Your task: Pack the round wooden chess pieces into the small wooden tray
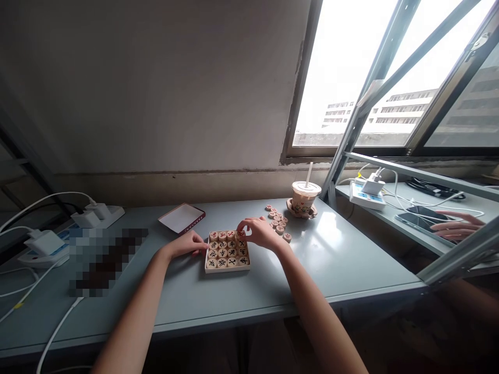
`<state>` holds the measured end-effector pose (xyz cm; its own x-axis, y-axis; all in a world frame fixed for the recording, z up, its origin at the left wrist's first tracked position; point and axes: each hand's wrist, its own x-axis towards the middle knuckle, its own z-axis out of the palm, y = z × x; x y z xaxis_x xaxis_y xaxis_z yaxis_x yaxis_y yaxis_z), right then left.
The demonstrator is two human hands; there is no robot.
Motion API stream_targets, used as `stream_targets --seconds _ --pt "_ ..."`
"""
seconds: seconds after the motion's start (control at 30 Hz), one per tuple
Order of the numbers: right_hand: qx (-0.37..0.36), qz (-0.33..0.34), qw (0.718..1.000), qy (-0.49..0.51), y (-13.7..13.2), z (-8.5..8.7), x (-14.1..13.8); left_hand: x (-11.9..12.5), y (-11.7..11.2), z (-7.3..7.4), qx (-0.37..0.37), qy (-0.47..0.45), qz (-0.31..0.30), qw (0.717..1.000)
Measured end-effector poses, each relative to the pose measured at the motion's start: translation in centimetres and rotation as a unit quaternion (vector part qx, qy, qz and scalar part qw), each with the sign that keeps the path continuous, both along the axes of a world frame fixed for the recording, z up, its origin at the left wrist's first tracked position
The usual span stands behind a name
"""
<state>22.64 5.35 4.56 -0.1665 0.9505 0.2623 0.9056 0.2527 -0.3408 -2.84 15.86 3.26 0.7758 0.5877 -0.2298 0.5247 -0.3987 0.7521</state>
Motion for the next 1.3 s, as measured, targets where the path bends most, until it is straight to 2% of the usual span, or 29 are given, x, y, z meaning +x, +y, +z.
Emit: stream_targets --seconds 0.1,0.27,0.37,0.43,0.47,0.6,0.7,0.8,0.87,0.93,1.07,1.2,1.3 --pt "0.004 -0.016 0.999 -0.039 0.0 -0.3 -0.2 0.1 -0.1 0.1 0.005 0.003 0.002 1.0" --pt "0.013 -0.044 0.999 -0.017 -0.1 0.0 0.8 0.5 -0.3 -0.4 -0.034 0.008 0.015 0.999" --pt "0.004 -0.126 0.991 -0.053 -0.4 0.0 2.0 0.9 -0.5 -0.7 -0.059 -0.01 0.028 0.998" --pt "-0.045 -0.183 0.978 -0.086 -0.5 -0.3 2.9 1.1 -0.6 -0.9 -0.057 -0.026 0.042 0.997" --pt "-0.068 -0.186 0.976 -0.09 -0.5 -0.5 3.3 1.2 -0.6 -0.9 -0.054 -0.032 0.051 0.997" --pt "-0.094 -0.151 0.982 -0.066 -0.2 -0.8 4.1 1.6 -0.8 -1.0 -0.03 -0.056 0.088 0.994" --pt "-0.02 -0.155 0.985 -0.067 -0.1 -0.2 3.3 1.9 -1.0 -1.0 0.009 -0.073 0.107 0.992" --pt "0.042 -0.13 0.99 -0.019 -0.1 0.5 1.0 1.9 -0.9 -1.1 0.024 -0.081 0.102 0.991" --pt "0.029 -0.063 0.998 0.005 0.0 0.5 -1.2 1.9 -0.7 -1.4 0.016 -0.086 0.094 0.992" --pt "0.032 -0.007 0.999 -0.022 0.2 0.2 -3.5 1.9 -0.4 -1.7 0.002 -0.095 0.098 0.991" --pt "0.067 0.024 0.996 -0.058 0.6 -0.5 -6.4 2.0 0.4 -2.4 -0.02 -0.124 0.126 0.984" --pt "0.085 0.033 0.994 -0.056 0.8 -0.6 -5.7 2.0 0.8 -2.9 -0.033 -0.118 0.119 0.985" --pt "0.113 -0.057 0.988 -0.091 0.6 -0.3 -3.1 2.0 0.8 -2.9 -0.026 -0.104 0.112 0.988"
